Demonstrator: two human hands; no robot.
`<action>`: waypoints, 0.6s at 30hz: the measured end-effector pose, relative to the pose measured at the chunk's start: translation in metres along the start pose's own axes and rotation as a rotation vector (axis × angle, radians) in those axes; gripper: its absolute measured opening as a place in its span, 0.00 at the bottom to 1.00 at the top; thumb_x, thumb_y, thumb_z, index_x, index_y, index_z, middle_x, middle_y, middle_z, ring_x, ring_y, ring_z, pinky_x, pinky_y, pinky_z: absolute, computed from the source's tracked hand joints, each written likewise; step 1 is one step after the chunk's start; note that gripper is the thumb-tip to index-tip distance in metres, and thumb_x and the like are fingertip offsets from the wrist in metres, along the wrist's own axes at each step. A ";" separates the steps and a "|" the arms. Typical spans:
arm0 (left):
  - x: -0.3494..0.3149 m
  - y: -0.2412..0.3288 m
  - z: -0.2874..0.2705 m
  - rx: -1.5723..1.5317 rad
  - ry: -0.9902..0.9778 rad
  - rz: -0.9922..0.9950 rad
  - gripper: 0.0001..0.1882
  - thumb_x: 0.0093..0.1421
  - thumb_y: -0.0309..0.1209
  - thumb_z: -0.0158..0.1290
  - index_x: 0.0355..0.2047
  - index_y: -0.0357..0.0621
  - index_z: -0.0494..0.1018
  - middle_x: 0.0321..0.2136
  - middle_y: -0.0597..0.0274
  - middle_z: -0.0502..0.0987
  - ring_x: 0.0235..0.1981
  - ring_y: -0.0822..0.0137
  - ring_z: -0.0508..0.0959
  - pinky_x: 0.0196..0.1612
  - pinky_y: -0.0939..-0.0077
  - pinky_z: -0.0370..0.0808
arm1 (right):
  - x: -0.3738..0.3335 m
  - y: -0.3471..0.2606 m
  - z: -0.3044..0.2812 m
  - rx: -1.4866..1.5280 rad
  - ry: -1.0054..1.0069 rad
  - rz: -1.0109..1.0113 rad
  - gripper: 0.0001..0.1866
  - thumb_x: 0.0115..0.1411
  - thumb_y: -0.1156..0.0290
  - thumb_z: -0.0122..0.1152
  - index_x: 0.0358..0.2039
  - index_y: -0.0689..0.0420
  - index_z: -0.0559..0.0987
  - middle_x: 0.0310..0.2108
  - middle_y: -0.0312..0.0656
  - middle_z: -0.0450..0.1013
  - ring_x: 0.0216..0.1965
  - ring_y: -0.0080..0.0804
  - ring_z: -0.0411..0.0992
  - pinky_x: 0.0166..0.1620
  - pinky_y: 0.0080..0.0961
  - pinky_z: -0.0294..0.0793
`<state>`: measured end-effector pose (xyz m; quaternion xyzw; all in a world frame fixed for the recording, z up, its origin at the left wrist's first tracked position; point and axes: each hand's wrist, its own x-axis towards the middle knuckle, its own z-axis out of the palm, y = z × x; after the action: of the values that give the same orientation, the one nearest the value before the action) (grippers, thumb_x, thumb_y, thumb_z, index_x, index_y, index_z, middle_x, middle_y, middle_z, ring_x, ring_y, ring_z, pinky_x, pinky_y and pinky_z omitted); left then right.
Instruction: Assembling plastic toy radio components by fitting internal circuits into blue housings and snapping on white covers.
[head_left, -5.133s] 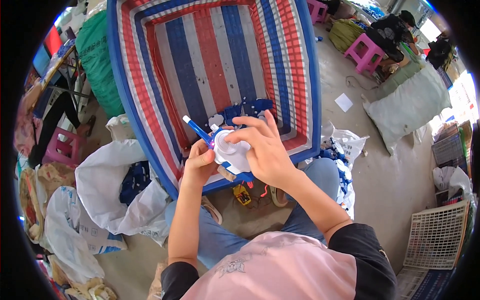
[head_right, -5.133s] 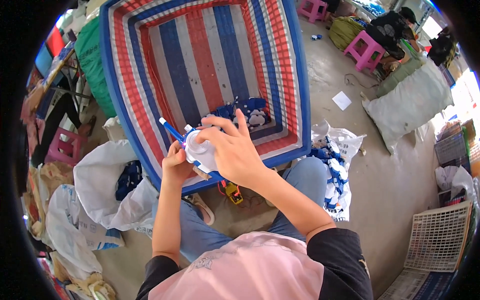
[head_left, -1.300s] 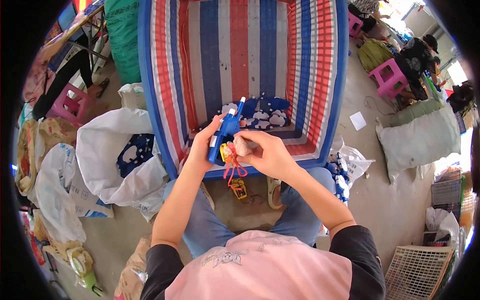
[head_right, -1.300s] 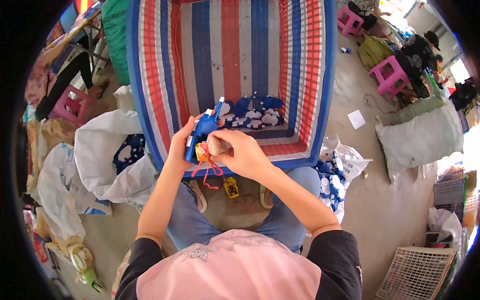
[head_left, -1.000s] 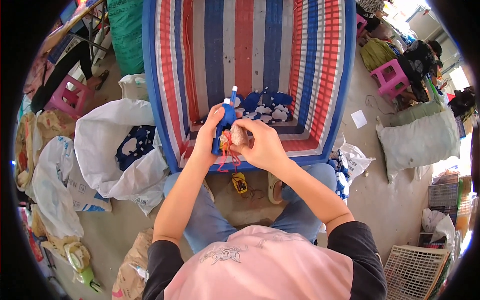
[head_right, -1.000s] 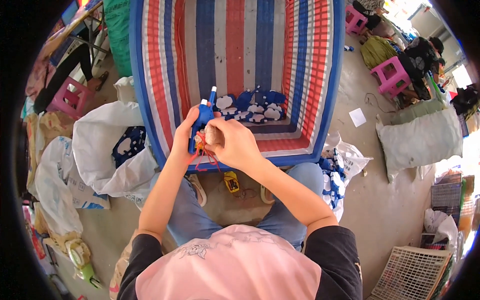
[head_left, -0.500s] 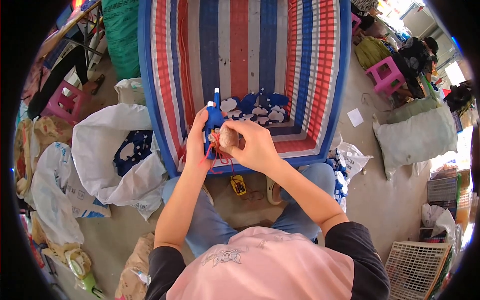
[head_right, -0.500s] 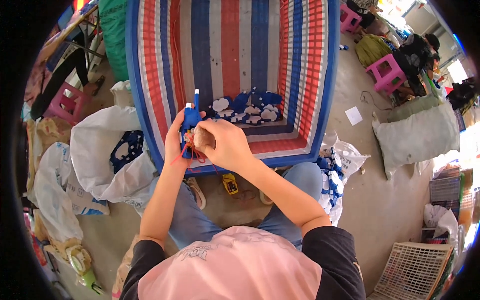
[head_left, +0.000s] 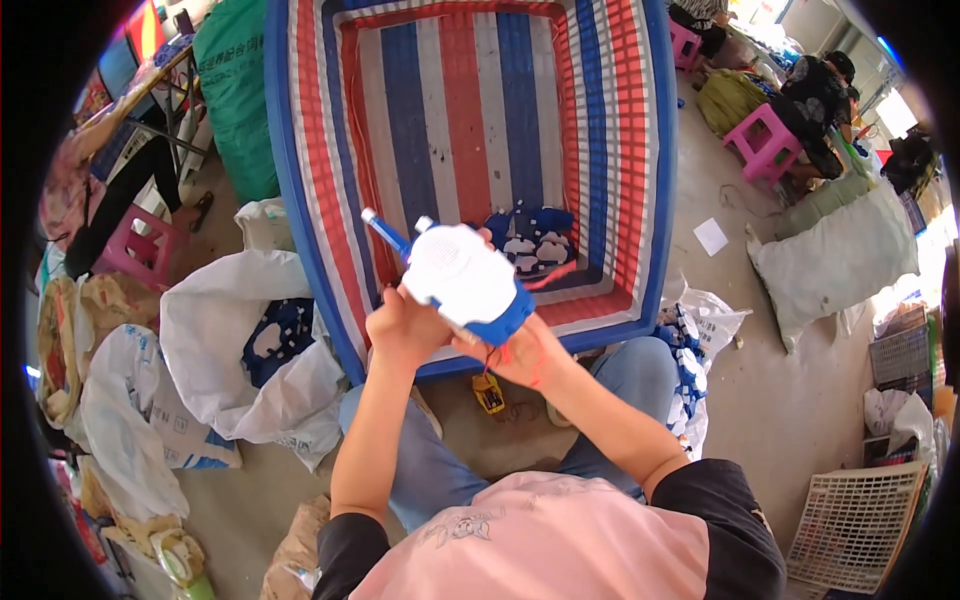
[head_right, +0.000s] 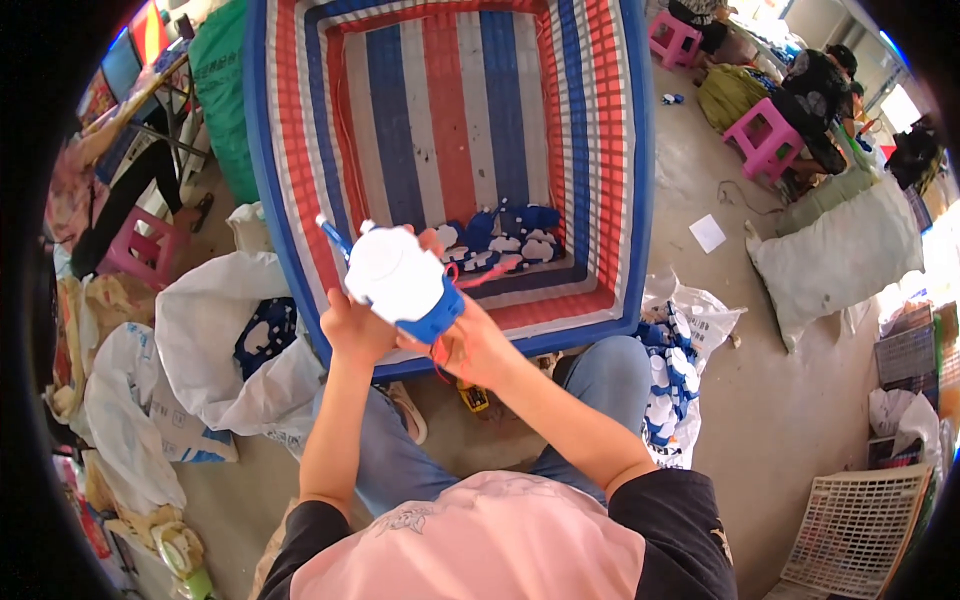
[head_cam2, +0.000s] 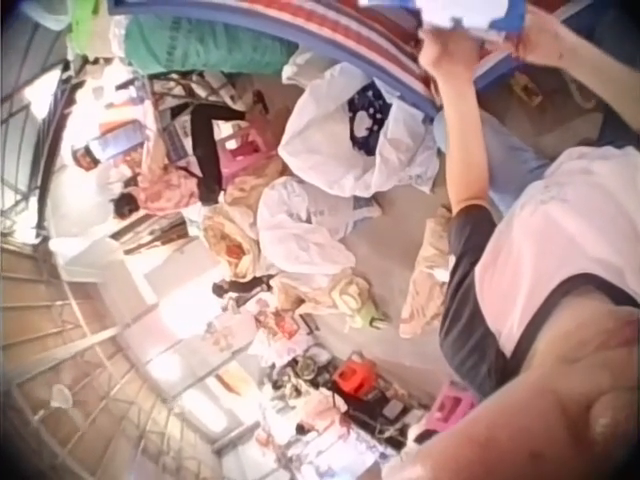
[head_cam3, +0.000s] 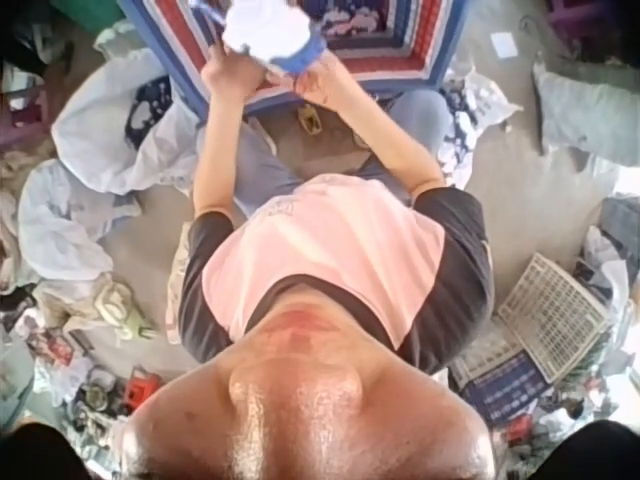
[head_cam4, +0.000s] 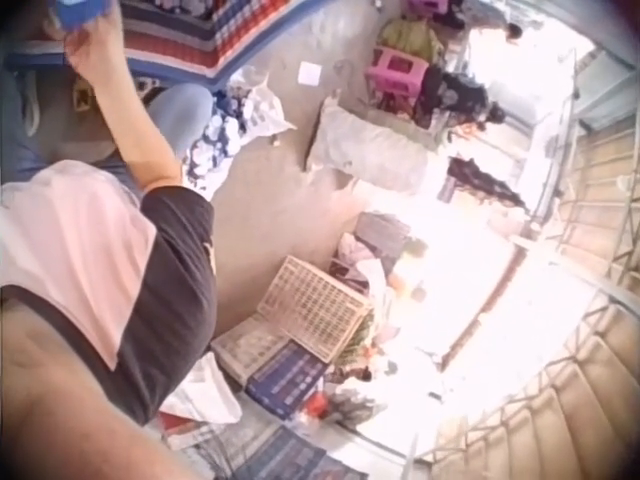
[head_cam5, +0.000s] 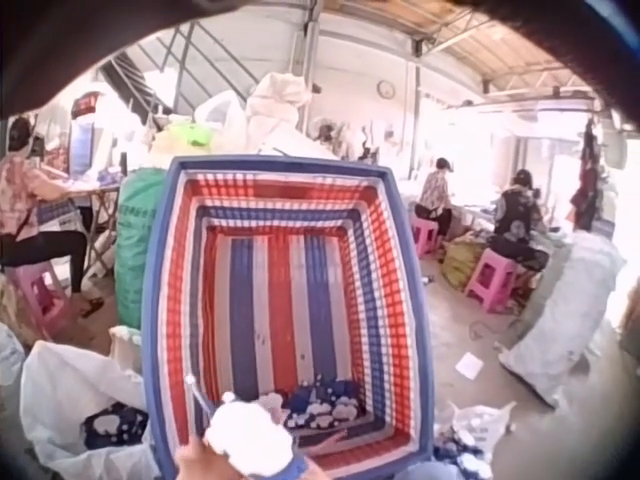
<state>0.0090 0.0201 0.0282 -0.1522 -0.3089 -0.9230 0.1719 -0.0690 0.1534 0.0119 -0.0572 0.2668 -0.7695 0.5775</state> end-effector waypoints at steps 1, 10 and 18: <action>0.003 0.001 0.011 0.002 -0.078 0.006 0.49 0.50 0.54 0.57 0.62 0.35 0.50 0.61 0.48 0.56 0.64 0.54 0.54 0.64 0.59 0.51 | -0.003 0.004 0.000 0.117 -0.157 0.017 0.22 0.64 0.62 0.48 0.57 0.55 0.63 0.54 0.40 0.67 0.53 0.36 0.68 0.53 0.46 0.69; -0.013 0.019 -0.017 0.254 0.233 -0.103 0.50 0.43 0.54 0.60 0.58 0.31 0.57 0.50 0.45 0.69 0.51 0.54 0.72 0.56 0.64 0.66 | -0.004 -0.067 0.020 -1.158 0.053 -0.701 0.22 0.45 0.92 0.42 0.41 0.61 0.69 0.40 0.41 0.71 0.46 0.29 0.70 0.50 0.25 0.67; -0.018 0.015 -0.019 0.259 0.355 -0.260 0.45 0.39 0.46 0.66 0.53 0.31 0.62 0.45 0.53 0.73 0.46 0.60 0.75 0.52 0.68 0.68 | -0.014 -0.054 0.055 -1.869 -0.122 -1.074 0.18 0.43 0.89 0.42 0.34 0.55 0.68 0.38 0.41 0.75 0.52 0.44 0.65 0.61 0.45 0.52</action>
<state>0.0279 0.0009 0.0146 0.0765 -0.4065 -0.9024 0.1211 -0.0891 0.1574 0.0872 -0.6232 0.6593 -0.4098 -0.0956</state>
